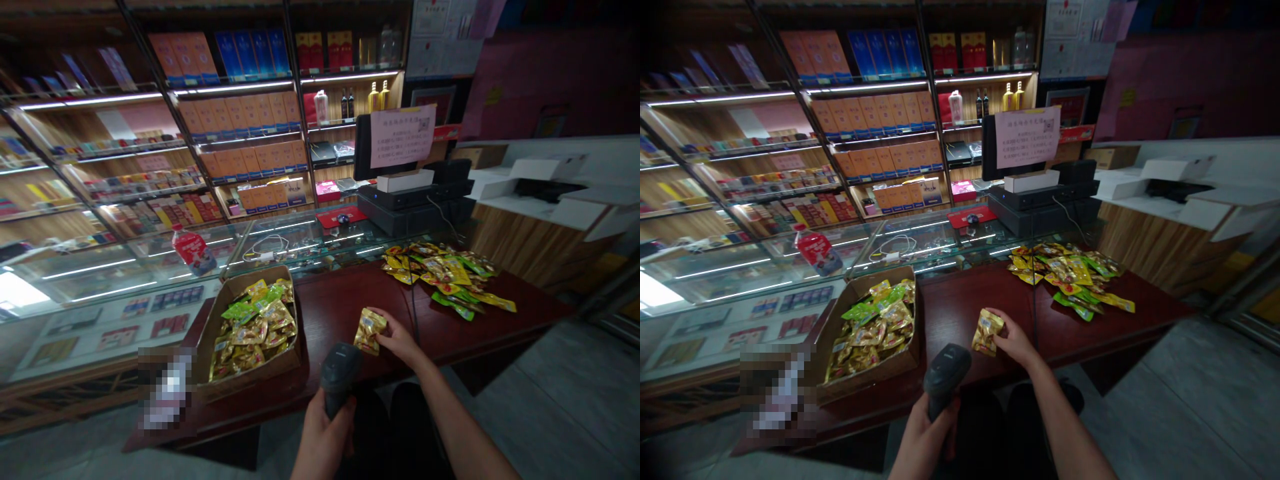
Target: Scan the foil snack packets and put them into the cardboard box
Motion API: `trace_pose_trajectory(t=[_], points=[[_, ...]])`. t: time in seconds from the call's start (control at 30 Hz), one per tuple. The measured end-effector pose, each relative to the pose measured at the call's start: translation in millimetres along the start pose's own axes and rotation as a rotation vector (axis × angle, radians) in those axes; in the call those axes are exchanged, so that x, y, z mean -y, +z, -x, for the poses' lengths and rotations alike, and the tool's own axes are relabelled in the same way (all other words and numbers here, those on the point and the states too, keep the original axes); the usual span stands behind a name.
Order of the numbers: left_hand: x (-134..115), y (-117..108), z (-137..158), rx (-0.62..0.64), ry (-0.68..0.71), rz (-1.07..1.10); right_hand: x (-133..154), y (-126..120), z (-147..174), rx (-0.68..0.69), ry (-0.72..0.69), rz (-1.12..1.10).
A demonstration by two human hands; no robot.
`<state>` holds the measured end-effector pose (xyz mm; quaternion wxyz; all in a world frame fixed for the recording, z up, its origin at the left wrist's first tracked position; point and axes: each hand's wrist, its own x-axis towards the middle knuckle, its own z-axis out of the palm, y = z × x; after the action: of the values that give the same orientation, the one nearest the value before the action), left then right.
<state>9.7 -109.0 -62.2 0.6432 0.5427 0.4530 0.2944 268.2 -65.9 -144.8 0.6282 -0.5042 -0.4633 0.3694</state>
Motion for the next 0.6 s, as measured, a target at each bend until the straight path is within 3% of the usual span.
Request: trace_pose_trajectory(t=[0.23, 0.4, 0.5, 0.6], points=[[3.5, -0.7, -0.8, -0.007, 0.016, 0.007, -2.4, -2.1, -2.5, -0.052, 0.025, -0.035], [17.5, -13.3, 1.8, -0.055, -0.015, 0.08, -2.6, -3.0, -11.8, -0.2, 0.193, -0.162], [24.7, -23.2, 5.4, -0.08, -0.039, 0.121, 15.9, 20.8, -27.3, -0.162, 0.259, -0.32], [25.6, -30.5, 9.3, -0.104, -0.058, 0.133, 48.6, 76.5, -60.1, -0.027, 0.265, -0.448]])
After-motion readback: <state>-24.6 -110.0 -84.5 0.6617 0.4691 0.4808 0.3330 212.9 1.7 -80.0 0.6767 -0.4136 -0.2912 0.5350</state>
